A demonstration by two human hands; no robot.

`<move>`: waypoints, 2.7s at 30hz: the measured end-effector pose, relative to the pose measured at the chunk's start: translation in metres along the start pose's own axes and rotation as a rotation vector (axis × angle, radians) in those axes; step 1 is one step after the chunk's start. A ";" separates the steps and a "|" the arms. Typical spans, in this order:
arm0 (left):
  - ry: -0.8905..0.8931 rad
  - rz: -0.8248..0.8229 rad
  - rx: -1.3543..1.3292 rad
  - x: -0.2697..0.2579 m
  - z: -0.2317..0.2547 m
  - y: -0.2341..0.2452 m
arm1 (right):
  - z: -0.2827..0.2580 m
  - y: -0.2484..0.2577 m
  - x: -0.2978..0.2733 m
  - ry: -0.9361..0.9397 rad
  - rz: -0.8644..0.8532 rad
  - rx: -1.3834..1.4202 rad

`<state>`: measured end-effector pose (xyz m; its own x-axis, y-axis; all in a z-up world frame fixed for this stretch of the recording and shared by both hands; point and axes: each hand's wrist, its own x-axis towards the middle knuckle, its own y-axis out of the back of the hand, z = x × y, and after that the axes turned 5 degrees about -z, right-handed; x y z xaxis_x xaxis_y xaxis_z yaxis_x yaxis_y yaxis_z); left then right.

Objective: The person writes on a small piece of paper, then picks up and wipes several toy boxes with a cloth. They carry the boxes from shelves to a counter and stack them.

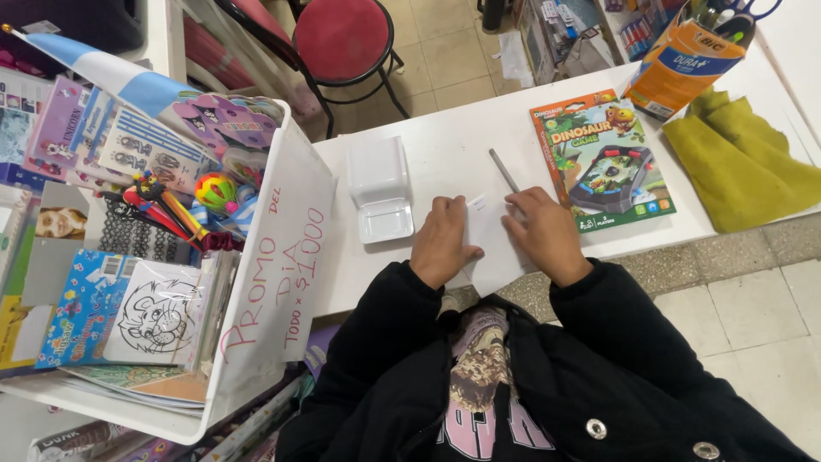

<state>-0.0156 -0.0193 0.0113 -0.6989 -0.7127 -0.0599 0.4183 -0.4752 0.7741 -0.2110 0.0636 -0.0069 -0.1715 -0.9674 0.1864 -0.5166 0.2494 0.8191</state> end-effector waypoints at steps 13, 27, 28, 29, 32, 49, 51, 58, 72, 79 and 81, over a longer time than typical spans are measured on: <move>0.194 -0.096 0.063 0.000 0.011 0.007 | 0.028 -0.002 0.025 0.128 -0.276 0.259; 0.029 0.023 -0.816 0.015 -0.011 -0.005 | -0.022 0.059 0.020 0.426 0.002 0.355; 0.021 0.021 -0.812 0.018 -0.010 -0.002 | -0.023 0.059 0.021 0.427 0.011 0.352; -0.012 -0.020 -0.869 0.022 -0.008 0.001 | -0.023 0.059 0.023 0.415 0.019 0.315; -0.054 -0.069 -0.956 0.026 0.002 0.014 | -0.023 0.060 0.028 0.405 0.076 0.245; -0.057 -0.093 -0.876 0.052 -0.003 0.006 | 0.000 0.048 0.027 0.388 0.211 0.304; -0.015 -0.084 -0.955 0.060 -0.001 0.004 | 0.009 0.048 0.030 0.107 0.040 0.487; 0.014 0.132 -0.173 0.053 0.016 -0.004 | 0.030 0.068 0.022 -0.020 0.097 0.392; -0.226 -0.295 -0.750 0.064 0.086 -0.065 | 0.078 0.062 0.000 -0.307 0.024 -0.215; -0.197 -0.161 -1.284 0.072 0.063 -0.103 | 0.063 0.066 -0.001 -0.187 0.110 -0.293; -0.055 -0.184 -1.300 0.065 0.062 -0.095 | 0.058 0.073 -0.001 -0.200 0.107 -0.278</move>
<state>-0.1372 0.0116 -0.0270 -0.8149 -0.5775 -0.0492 0.5432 -0.7312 -0.4128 -0.2975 0.0858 0.0212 -0.3872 -0.9018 0.1918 -0.2438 0.3008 0.9220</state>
